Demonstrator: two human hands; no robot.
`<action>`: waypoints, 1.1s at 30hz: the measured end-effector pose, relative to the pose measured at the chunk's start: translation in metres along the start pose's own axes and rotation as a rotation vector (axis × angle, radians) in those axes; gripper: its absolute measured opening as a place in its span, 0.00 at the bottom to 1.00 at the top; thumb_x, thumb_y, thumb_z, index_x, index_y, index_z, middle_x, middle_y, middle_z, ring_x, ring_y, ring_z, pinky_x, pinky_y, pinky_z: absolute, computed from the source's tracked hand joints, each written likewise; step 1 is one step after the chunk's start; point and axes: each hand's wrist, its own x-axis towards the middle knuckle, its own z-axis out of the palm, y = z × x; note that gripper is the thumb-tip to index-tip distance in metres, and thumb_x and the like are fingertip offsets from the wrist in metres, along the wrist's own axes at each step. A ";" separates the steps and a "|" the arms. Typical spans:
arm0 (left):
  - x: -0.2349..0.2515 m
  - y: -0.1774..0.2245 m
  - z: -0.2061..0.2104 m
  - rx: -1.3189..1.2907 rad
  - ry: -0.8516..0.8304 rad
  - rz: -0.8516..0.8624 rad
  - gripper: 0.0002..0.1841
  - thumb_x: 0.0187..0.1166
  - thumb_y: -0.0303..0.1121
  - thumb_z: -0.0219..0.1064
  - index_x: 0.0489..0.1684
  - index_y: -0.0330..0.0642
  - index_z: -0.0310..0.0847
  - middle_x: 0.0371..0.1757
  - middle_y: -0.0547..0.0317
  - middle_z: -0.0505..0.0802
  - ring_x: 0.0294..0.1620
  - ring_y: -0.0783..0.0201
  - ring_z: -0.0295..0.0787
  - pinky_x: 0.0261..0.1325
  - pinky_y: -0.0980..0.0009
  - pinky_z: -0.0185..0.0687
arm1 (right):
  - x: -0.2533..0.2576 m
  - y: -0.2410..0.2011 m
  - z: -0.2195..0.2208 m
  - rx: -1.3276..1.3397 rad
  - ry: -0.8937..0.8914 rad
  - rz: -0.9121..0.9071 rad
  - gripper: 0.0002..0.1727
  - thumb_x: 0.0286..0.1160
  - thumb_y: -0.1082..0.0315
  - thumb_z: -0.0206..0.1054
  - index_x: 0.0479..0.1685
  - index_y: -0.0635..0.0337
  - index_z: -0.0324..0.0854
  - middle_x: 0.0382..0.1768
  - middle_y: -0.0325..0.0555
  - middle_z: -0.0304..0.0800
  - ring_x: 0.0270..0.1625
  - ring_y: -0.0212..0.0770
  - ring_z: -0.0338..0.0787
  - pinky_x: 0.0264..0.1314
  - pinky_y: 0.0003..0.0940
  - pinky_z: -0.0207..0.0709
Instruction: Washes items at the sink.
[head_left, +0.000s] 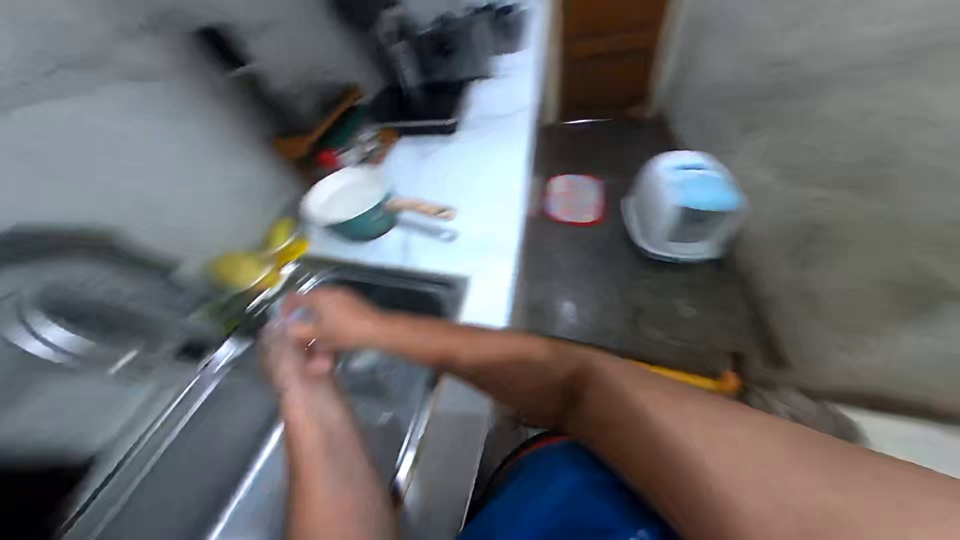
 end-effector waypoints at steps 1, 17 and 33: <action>0.001 0.008 0.001 -0.073 0.112 -0.045 0.11 0.93 0.38 0.50 0.61 0.47 0.73 0.40 0.66 0.85 0.37 0.73 0.83 0.41 0.72 0.84 | 0.014 -0.002 0.007 -0.012 -0.062 -0.032 0.17 0.75 0.70 0.74 0.60 0.68 0.86 0.53 0.65 0.92 0.58 0.59 0.92 0.64 0.60 0.83; -0.051 -0.012 -0.156 1.034 0.486 -0.470 0.23 0.81 0.37 0.70 0.66 0.27 0.78 0.54 0.33 0.89 0.49 0.46 0.90 0.56 0.49 0.86 | 0.070 -0.058 0.083 -0.515 -0.859 0.001 0.19 0.83 0.69 0.64 0.70 0.65 0.78 0.60 0.66 0.86 0.53 0.60 0.91 0.55 0.59 0.83; 0.017 0.016 -0.050 0.641 0.483 -0.217 0.20 0.92 0.43 0.58 0.69 0.35 0.79 0.47 0.45 0.89 0.39 0.58 0.85 0.46 0.62 0.84 | 0.175 0.025 0.041 -0.214 -0.885 0.103 0.18 0.87 0.63 0.61 0.71 0.58 0.80 0.51 0.56 0.90 0.41 0.48 0.91 0.47 0.48 0.86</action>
